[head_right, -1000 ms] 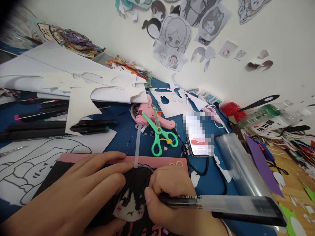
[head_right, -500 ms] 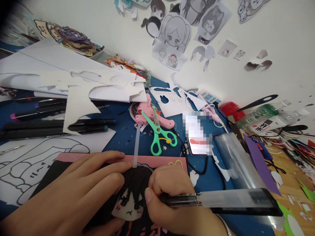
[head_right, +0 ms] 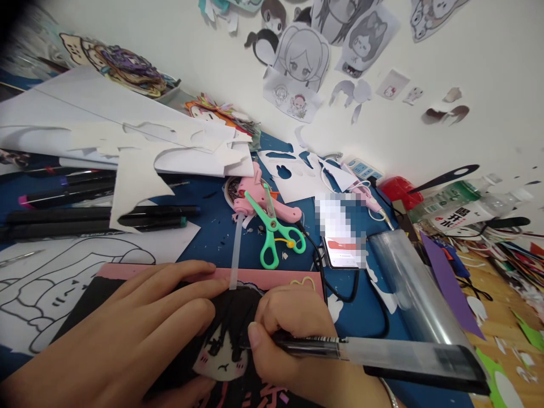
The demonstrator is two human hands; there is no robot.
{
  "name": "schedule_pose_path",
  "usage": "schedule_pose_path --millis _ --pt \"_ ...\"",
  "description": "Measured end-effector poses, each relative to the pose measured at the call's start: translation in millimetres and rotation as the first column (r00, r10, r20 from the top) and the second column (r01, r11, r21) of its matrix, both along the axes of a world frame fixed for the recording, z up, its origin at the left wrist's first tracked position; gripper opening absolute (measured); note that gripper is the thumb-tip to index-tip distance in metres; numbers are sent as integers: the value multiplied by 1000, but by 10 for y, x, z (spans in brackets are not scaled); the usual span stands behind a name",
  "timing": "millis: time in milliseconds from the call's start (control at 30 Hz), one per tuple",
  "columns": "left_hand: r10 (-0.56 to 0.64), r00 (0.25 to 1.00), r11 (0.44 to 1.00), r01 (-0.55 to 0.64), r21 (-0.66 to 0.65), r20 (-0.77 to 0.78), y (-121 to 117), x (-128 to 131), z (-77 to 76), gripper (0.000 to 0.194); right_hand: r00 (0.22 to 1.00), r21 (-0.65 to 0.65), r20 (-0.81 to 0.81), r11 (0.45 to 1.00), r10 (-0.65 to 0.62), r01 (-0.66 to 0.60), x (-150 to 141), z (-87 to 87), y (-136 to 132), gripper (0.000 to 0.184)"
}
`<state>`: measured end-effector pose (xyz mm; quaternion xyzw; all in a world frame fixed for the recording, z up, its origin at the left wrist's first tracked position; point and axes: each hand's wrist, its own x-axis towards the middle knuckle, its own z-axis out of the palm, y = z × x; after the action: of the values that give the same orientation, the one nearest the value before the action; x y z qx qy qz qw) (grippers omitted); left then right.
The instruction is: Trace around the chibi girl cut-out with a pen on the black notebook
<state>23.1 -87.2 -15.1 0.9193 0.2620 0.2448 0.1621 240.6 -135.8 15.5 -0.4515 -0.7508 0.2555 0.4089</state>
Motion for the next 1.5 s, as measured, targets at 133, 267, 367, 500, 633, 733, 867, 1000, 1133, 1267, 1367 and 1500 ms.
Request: schedule_pose_path --millis 133,267,367,500,633,733,867,1000,1133,1267,1367,1500 --pt "-10 994 999 6 45 106 2 -27 1 14 1000 12 11 1000 -17 17 -10 7 8 34" --pt "-27 999 998 25 53 37 -1 -31 67 8 999 16 15 999 -28 27 -22 21 20 35" --pt "-26 1000 998 25 52 16 -6 -37 115 9 999 12 23 999 -36 36 -30 30 23 35" --pt "-25 998 999 27 44 -51 -7 -48 167 16 998 28 43 999 -47 45 -32 41 23 33" --pt "-30 998 998 33 54 -46 -1 -51 180 20 994 43 73 996 -87 84 -28 44 20 32" --pt "-29 999 997 32 66 -44 -5 -50 165 22 989 51 114 995 -96 90 -25 42 17 34" --pt "-20 999 997 23 68 -40 -16 -52 147 27 986 33 126 994 -107 104 -27 48 22 36" --pt "-26 999 998 29 62 -42 -11 -55 145 26 990 31 88 994 -108 105 -39 53 29 33" --pt "-32 999 997 34 63 -34 -2 -55 147 27 986 17 61 988 -154 154 -51 48 26 33" --pt "-26 999 998 27 60 -23 -10 -54 151 25 989 18 51 991 -136 135 -52 44 21 33" --pt "-20 1000 998 21 53 -20 -15 -55 154 24 984 15 39 984 -177 176 -53 43 20 32" --pt "-29 999 998 30 47 -28 -8 -52 156 24 986 7 21 987 -163 162 -63 39 25 32"
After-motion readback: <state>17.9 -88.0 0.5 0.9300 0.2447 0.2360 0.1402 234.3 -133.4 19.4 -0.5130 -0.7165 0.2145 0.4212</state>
